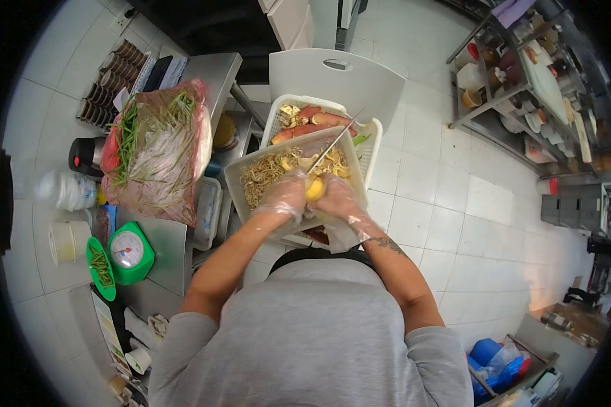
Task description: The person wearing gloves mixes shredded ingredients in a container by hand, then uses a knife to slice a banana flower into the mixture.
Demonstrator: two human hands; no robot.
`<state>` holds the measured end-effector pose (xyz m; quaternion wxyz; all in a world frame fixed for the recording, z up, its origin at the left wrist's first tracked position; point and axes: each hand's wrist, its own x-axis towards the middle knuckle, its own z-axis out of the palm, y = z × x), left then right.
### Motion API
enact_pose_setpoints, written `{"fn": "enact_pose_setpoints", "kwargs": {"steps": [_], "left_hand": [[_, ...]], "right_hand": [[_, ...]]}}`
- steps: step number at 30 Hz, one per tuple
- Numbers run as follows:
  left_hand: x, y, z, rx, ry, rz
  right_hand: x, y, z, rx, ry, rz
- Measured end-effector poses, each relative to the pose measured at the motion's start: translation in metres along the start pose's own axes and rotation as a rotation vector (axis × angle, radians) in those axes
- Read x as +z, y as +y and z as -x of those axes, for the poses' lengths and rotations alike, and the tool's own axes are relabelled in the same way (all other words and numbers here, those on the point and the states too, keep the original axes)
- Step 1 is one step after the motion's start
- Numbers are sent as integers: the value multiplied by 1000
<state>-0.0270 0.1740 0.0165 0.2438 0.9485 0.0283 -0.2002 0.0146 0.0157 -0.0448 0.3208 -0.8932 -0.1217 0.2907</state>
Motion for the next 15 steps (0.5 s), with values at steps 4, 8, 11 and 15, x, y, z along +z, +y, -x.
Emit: {"fn": "enact_pose_setpoints", "kwargs": {"steps": [4,8,11,15], "left_hand": [[0,-33,16,53,-23,29],[-5,-31,43,102,-104,51],[6,-42,57,128,-42,22],[-5,-37,67,111,7,-55]], "right_hand": [[-27,26,-7,-13,2,-277],[-23,75,-25,-39,-4,-557],[-22,78,-27,-5,-57,-751],[-17,78,-33,-35,-75,-817]]}}
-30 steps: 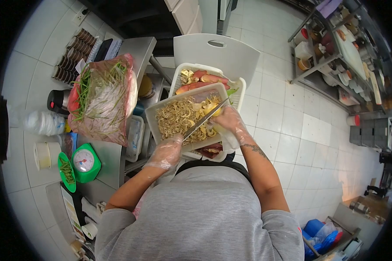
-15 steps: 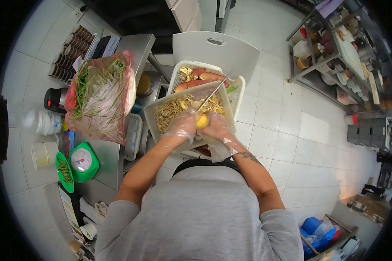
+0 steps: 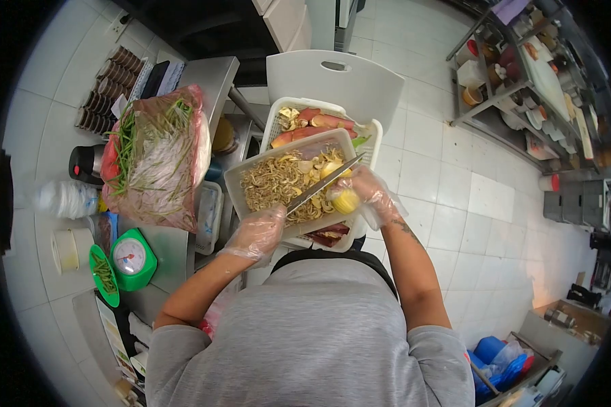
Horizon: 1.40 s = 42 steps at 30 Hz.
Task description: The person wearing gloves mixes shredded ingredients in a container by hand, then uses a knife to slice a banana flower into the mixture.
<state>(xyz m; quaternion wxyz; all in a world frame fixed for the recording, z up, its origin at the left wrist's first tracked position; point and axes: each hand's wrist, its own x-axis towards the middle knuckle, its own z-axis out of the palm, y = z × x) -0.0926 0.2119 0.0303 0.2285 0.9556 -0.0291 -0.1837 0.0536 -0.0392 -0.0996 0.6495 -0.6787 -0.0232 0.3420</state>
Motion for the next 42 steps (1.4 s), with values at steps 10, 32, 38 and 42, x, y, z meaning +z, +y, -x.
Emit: {"fn": "enact_pose_setpoints", "kwargs": {"steps": [10,32,38,42], "left_hand": [[24,3,-54,20,-28,-32],[-13,0,-11,-18,-100,2],[-13,-7,-1,38,-69,25],[-18,-7,5,51,-98,-17]], "right_hand": [[33,-30,11,-83,53,294],[19,-35,23,-64,-36,-166],[23,-27,14,-36,23,-98],[20,-17,7,24,32,-15]]}}
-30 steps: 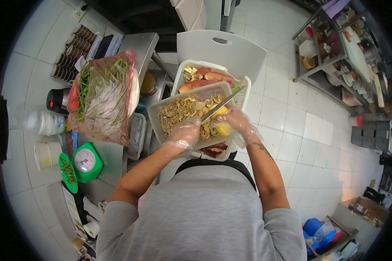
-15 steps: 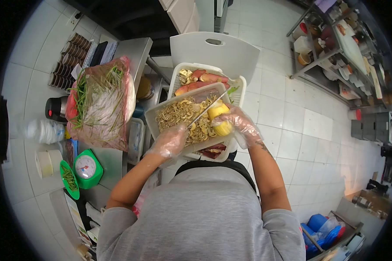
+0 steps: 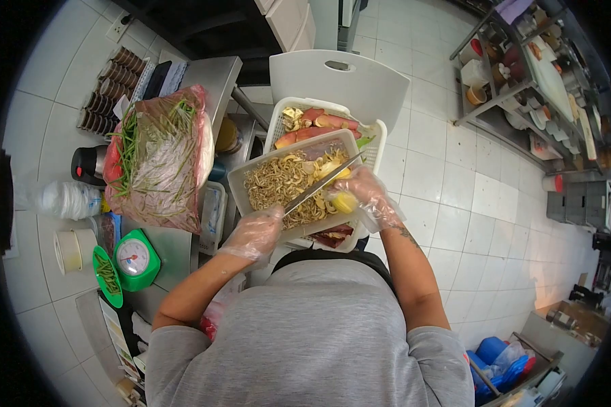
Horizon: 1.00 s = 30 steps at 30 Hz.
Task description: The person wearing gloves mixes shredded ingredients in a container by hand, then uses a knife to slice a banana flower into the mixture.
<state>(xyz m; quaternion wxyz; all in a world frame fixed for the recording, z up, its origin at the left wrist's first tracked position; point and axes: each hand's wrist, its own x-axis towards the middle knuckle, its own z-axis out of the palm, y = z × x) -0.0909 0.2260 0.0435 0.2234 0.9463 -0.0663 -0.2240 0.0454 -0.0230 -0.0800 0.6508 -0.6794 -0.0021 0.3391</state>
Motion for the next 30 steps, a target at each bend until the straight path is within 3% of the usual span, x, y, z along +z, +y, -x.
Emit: {"fn": "enact_pose_setpoints", "kwargs": {"steps": [7,14,18,24,27,30], "left_hand": [[1,2,8,2,42,-26],[8,9,15,-13,101,-67],[13,8,19,-21,87,-89],[15,3,22,22,118,-60],[32,-6,4,48,121,-86],[27,10,-36,-43,-13,17]], "right_hand": [[2,-6,1,26,172,279],[-6,10,-12,34,88,283],[7,-28,9,29,81,340],[12,-34,17,40,77,327],[11,-16,8,34,34,320],[22,-21,14,14,-4,318]]}}
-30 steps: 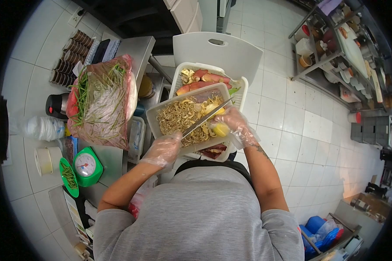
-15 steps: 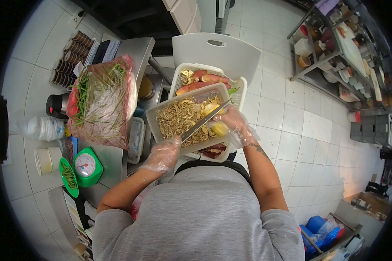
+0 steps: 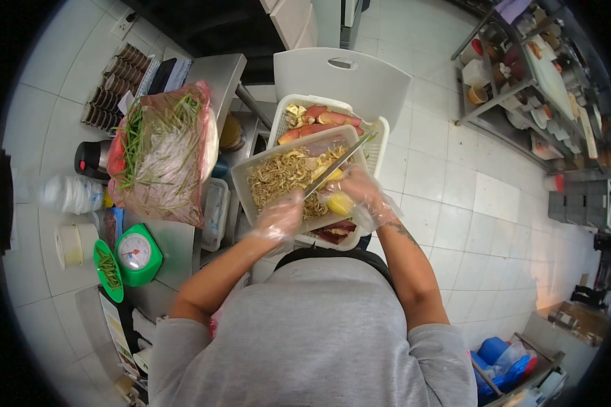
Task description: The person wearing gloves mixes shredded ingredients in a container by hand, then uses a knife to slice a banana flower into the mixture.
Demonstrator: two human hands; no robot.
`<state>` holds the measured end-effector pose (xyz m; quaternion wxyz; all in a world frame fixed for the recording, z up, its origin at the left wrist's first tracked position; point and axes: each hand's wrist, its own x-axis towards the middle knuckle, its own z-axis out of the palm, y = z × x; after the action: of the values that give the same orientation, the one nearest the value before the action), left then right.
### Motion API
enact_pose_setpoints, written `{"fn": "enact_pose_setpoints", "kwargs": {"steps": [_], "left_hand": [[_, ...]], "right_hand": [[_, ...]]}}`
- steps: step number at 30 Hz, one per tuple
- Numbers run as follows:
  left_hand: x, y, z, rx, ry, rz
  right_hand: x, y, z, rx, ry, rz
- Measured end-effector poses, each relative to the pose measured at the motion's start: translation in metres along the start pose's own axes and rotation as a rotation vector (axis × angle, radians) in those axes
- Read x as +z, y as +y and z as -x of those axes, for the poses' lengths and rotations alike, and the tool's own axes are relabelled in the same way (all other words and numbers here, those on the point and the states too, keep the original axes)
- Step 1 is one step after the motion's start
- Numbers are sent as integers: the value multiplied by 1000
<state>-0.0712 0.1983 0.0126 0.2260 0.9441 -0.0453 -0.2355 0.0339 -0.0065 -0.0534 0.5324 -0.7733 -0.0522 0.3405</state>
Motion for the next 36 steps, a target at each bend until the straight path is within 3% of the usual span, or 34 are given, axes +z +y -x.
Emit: {"fn": "enact_pose_setpoints", "kwargs": {"steps": [7,10,14,17,23,26,29,36], "left_hand": [[4,12,-26,-20,108,165],[8,-1,-21,-83,-18,80],[9,1,-31,-166,-54,239],[2,3,-30,-197,-54,375],[2,-9,-19,-145,-24,268],[7,-12,-17,-128,-28,252],[8,-9,-10,-141,-29,263],[17,-22,4,-137,-40,256]], "right_hand": [[-1,20,-7,-15,16,-96],[-23,17,-3,26,-46,-70],[-24,-4,9,38,-44,-93],[-19,-1,21,-14,-133,-543],[-10,5,19,27,-129,-676],[-12,42,8,128,-182,-756],[-6,67,1,40,-205,-795],[3,46,20,286,-107,-799]]}}
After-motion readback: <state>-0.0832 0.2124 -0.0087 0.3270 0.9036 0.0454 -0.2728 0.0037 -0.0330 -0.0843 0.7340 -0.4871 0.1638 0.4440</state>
